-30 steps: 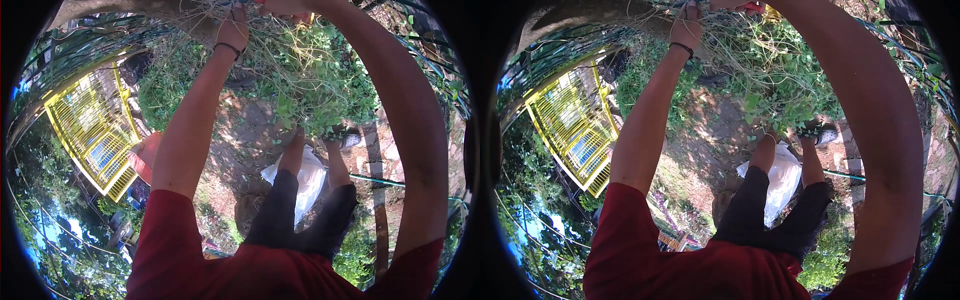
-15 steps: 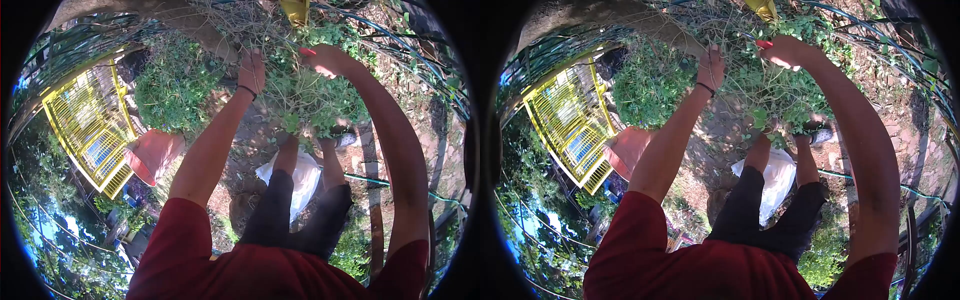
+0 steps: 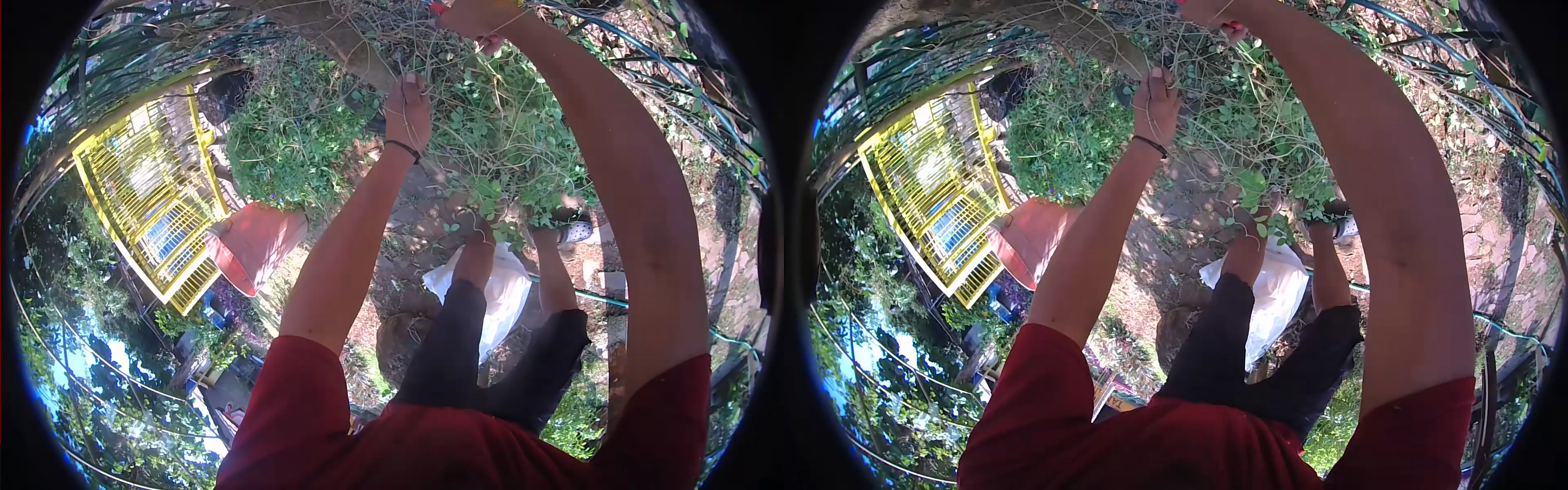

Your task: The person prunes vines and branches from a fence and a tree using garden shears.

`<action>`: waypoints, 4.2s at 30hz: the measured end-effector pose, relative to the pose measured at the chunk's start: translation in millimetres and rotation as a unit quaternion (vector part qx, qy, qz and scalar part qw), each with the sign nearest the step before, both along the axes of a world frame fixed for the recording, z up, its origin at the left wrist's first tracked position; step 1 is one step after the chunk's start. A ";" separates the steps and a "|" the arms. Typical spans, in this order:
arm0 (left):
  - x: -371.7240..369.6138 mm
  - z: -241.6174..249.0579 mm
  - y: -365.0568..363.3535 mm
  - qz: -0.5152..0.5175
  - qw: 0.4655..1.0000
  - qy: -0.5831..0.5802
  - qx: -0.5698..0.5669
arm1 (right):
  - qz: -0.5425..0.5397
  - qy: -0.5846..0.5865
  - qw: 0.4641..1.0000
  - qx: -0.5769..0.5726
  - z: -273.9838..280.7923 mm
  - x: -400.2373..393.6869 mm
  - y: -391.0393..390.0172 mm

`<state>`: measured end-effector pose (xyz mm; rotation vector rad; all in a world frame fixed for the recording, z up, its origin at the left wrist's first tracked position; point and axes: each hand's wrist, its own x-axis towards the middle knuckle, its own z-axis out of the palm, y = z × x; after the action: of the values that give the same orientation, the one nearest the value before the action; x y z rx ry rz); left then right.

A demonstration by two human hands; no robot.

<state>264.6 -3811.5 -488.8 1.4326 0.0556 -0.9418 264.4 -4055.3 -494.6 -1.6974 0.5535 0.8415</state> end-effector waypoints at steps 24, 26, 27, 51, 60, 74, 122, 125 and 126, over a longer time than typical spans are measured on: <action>-91.7 -18.5 96.7 -0.114 0.963 -0.060 0.235 | -0.047 0.044 0.998 0.016 -14.6 -100.9 3.0; -98.5 -0.5 96.6 -0.109 0.959 -0.049 0.256 | -0.062 0.109 0.991 0.052 -33.2 -135.8 12.8; -99.5 4.2 88.2 -0.168 0.940 -0.121 0.273 | -0.066 0.121 0.990 0.041 -32.9 -149.1 17.9; -120.9 20.1 94.3 -0.205 0.913 -0.190 0.298 | 0.040 -0.238 0.919 -0.313 153.4 -101.0 11.2; -124.2 26.3 88.2 -0.246 0.894 -0.207 0.314 | 0.107 -0.264 0.925 -0.251 158.4 -61.4 -11.7; -151.9 18.6 123.3 -0.242 0.897 -0.109 0.352 | 0.052 -0.230 0.944 -0.231 155.7 -48.0 -19.9; 46.1 141.8 -60.4 0.046 0.950 0.227 -0.210 | 0.029 -0.247 0.863 -0.439 152.7 -100.5 -11.5; 46.0 212.0 -128.2 0.071 0.977 0.144 -0.138 | 0.078 -0.225 0.879 -0.413 162.2 -120.3 -4.4; 44.0 223.6 -144.4 0.090 0.989 0.079 -0.089 | 0.107 -0.196 0.878 -0.423 164.5 -126.2 -1.4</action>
<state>308.6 -3955.8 -265.1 1.1667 0.2099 -0.8870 138.2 -4056.7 -330.1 -2.6958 0.4814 0.3700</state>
